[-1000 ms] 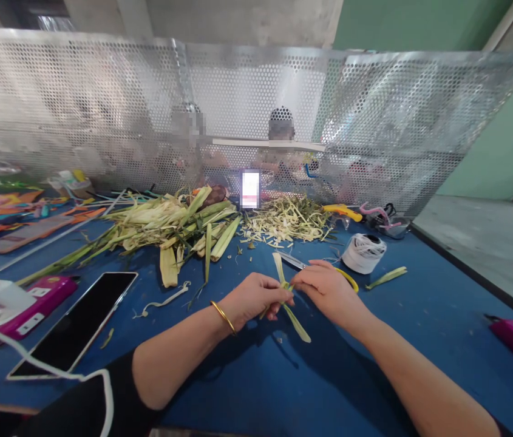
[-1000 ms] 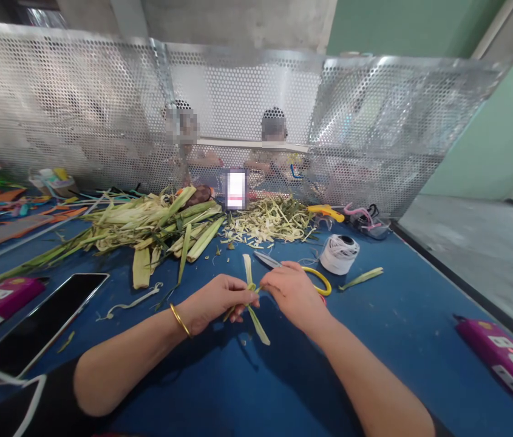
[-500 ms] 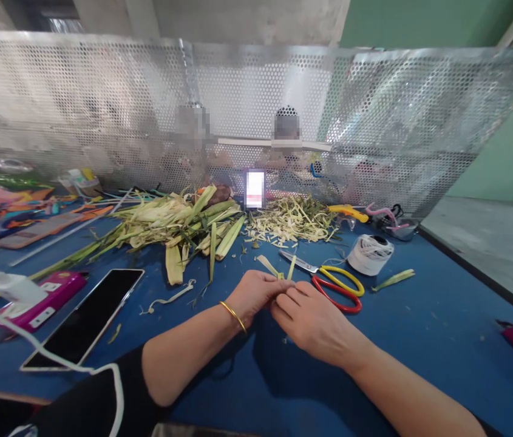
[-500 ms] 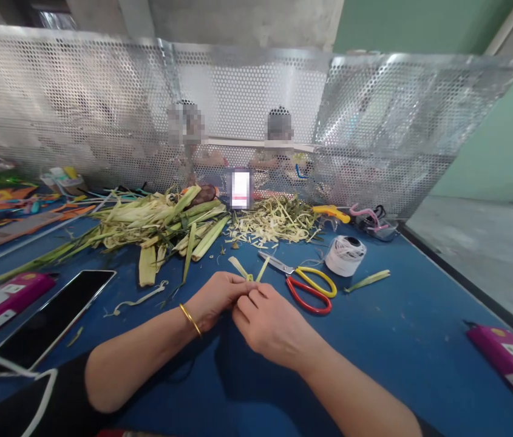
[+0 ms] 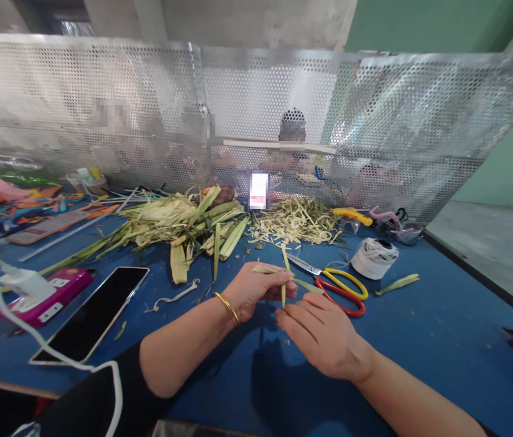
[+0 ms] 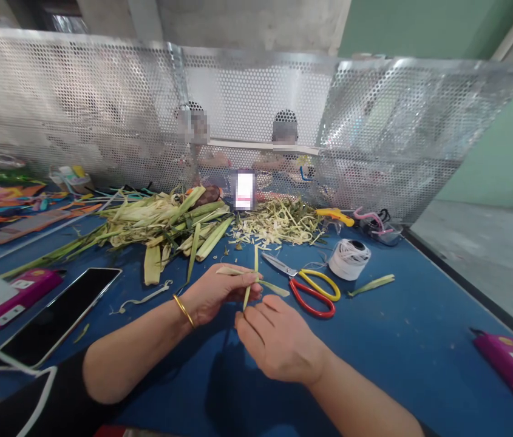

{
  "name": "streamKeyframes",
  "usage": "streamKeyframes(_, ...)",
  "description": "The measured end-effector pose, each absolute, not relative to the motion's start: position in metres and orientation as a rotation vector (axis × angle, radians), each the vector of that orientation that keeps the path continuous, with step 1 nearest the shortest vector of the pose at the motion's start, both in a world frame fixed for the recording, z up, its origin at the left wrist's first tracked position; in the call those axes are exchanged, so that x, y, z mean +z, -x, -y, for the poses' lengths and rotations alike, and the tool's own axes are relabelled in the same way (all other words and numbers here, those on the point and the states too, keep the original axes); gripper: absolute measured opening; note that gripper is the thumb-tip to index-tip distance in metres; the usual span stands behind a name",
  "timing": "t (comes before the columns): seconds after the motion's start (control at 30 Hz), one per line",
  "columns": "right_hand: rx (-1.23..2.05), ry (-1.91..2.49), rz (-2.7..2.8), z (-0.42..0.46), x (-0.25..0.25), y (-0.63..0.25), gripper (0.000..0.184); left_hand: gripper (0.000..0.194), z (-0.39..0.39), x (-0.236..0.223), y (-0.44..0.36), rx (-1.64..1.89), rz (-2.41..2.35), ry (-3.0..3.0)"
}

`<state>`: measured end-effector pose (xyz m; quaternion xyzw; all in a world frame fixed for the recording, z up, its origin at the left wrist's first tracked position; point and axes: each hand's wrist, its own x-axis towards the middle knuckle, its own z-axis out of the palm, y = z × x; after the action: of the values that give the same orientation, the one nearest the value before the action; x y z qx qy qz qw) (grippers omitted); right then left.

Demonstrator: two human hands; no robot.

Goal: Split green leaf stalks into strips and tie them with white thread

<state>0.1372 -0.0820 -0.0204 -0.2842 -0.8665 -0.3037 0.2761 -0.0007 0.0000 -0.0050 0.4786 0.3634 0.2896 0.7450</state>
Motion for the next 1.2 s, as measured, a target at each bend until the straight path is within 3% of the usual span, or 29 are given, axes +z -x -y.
streamKeyframes(0.17, -0.743, 0.691, 2.305, 0.084, -0.015, -0.139, 0.023, 0.028, -0.001, -0.003, 0.001, 0.669, -0.819, -1.028)
streamKeyframes(0.27, -0.686, 1.057, 2.043, 0.078, -0.015, -0.146, 0.022, 0.032, -0.003, -0.003, 0.003, 0.696, -0.795, -1.037)
streamKeyframes(0.37, -0.406, 1.455, 1.938, 0.070, -0.017, -0.154, 0.025, 0.037, -0.002, -0.003, 0.003, 0.668, -0.788, -1.027)
streamKeyframes(0.47, -0.057, 1.575, 1.982, 0.067, -0.018, -0.157, 0.031, 0.041, 0.001, -0.003, 0.002, 0.635, -0.822, -1.051)
streamKeyframes(0.7, 0.088, 1.583, 1.934, 0.069, -0.010, -0.159, 0.029, 0.033, 0.003, -0.007, -0.004, 0.634, -0.861, -1.152)
streamKeyframes(1.0, 1.097, 1.447, 1.187, 0.055, -0.011, -0.174, 0.039, 0.033, 0.004, 0.001, 0.001, 0.514, -0.809, -1.221)
streamKeyframes(1.2, 1.227, 1.217, 0.920, 0.055, -0.019, -0.165, 0.032, 0.045, 0.006, -0.003, 0.000, 0.400, -0.802, -1.209)
